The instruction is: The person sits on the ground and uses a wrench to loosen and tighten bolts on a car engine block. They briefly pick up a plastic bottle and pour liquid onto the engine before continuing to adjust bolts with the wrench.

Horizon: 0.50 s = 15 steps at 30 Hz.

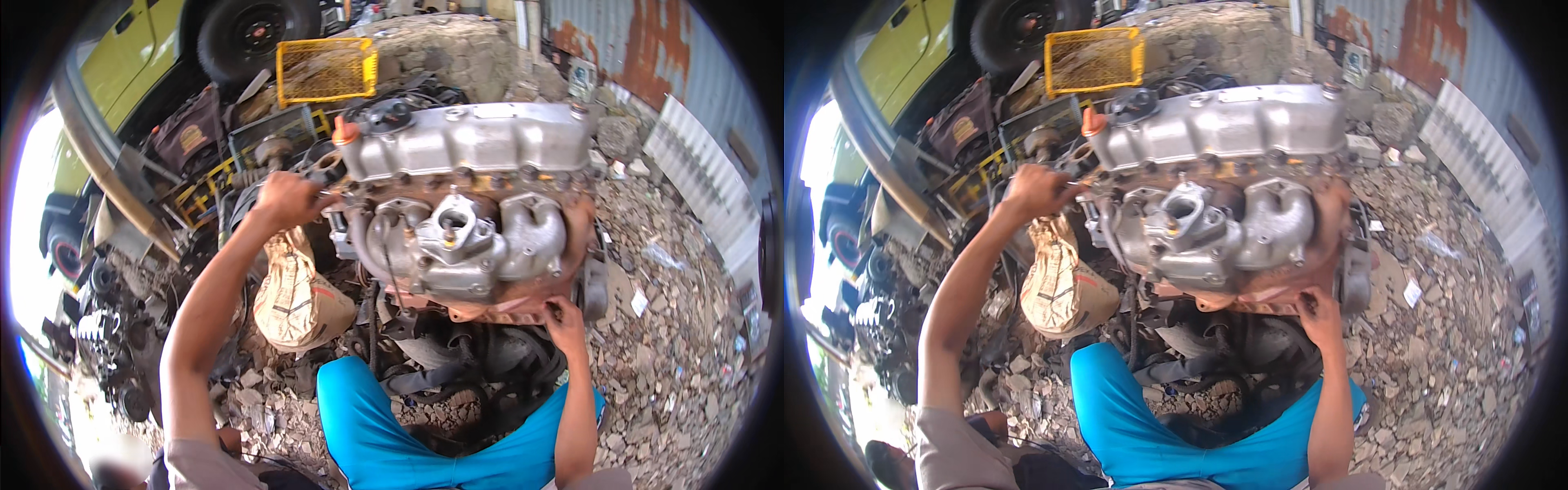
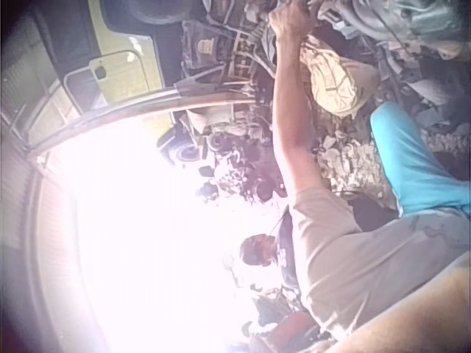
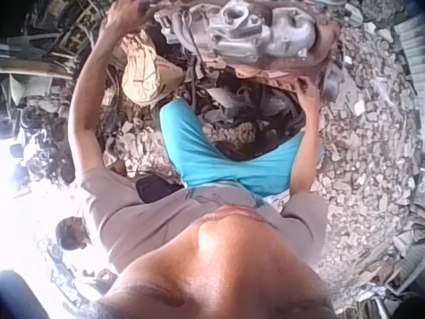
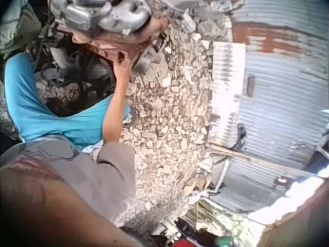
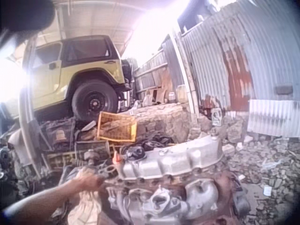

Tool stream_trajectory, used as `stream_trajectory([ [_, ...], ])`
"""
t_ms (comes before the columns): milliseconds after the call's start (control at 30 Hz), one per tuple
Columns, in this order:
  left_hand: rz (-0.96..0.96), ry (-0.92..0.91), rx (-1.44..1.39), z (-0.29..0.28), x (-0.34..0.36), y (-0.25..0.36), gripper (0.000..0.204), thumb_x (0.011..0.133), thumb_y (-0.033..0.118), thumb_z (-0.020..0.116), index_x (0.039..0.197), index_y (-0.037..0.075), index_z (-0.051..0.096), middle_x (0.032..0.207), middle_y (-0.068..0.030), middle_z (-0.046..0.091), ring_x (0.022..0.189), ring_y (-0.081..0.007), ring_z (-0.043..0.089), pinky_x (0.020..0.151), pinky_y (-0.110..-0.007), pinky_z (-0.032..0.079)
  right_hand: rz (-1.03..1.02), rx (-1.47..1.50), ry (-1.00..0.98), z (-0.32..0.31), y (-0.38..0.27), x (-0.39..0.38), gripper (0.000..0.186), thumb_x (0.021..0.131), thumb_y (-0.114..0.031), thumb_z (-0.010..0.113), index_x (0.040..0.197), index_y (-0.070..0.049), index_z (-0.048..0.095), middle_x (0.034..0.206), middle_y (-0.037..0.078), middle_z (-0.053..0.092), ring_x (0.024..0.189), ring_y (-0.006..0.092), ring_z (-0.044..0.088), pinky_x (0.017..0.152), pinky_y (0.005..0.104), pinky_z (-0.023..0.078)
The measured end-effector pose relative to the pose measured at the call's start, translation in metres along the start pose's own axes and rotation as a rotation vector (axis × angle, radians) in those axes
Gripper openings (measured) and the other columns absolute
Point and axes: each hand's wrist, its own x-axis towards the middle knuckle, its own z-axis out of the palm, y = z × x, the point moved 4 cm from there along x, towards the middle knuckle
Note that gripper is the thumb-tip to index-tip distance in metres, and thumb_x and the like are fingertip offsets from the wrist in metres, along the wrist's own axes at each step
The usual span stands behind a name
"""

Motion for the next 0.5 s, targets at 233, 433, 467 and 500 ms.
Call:
stream_trajectory([
  [233, -0.502, 0.503, -0.900, -0.041, -0.040, 0.013, 0.059, 0.097, 0.055, 0.047, 0.061, 0.008, 0.049, 0.053, 0.0004, 0.039, 0.050, -0.0111, 0.037, 0.049, -0.031, 0.028, 0.001, 0.073, -0.025, -0.005, -0.010, -0.012, 0.011, 0.081, -0.004, 0.065, 0.089, 0.001, 0.061, 0.077, 0.014, 0.065, 0.066, 0.0228, 0.063, 0.064, 0.0329, 0.050],
  [433, -0.407, 0.475, -1.699, -0.080, -0.083, 0.170, 0.052, 0.101, 0.053, 0.036, 0.070, 0.013, 0.048, 0.053, 0.0050, 0.038, 0.046, -0.0053, 0.030, 0.043, -0.024, 0.021, 0.026, 0.001, 0.010, -0.020, -0.021, -0.033, 0.010, 0.082, -0.006, 0.062, 0.091, -0.001, 0.062, 0.076, 0.009, 0.064, 0.066, 0.0181, 0.059, 0.064, 0.0308, 0.048],
  [467, -0.295, 0.281, -1.764, -0.077, -0.090, 0.195, 0.054, 0.102, 0.052, 0.033, 0.071, 0.011, 0.051, 0.053, 0.0041, 0.040, 0.046, -0.0058, 0.035, 0.044, -0.023, 0.025, 0.063, -0.006, -0.005, -0.023, -0.023, -0.034, 0.009, 0.084, -0.005, 0.061, 0.091, 0.000, 0.061, 0.077, 0.009, 0.064, 0.069, 0.0156, 0.058, 0.065, 0.0296, 0.048],
  [500, -0.116, 0.189, -1.767, -0.084, -0.095, 0.219, 0.048, 0.103, 0.040, 0.042, 0.073, 0.005, 0.056, 0.062, 0.0023, 0.047, 0.056, -0.0076, 0.043, 0.052, -0.027, 0.037, 0.102, -0.010, -0.025, -0.025, -0.026, -0.037, 0.008, 0.085, -0.004, 0.060, 0.092, 0.000, 0.060, 0.079, 0.008, 0.064, 0.071, 0.0130, 0.058, 0.067, 0.0283, 0.047],
])
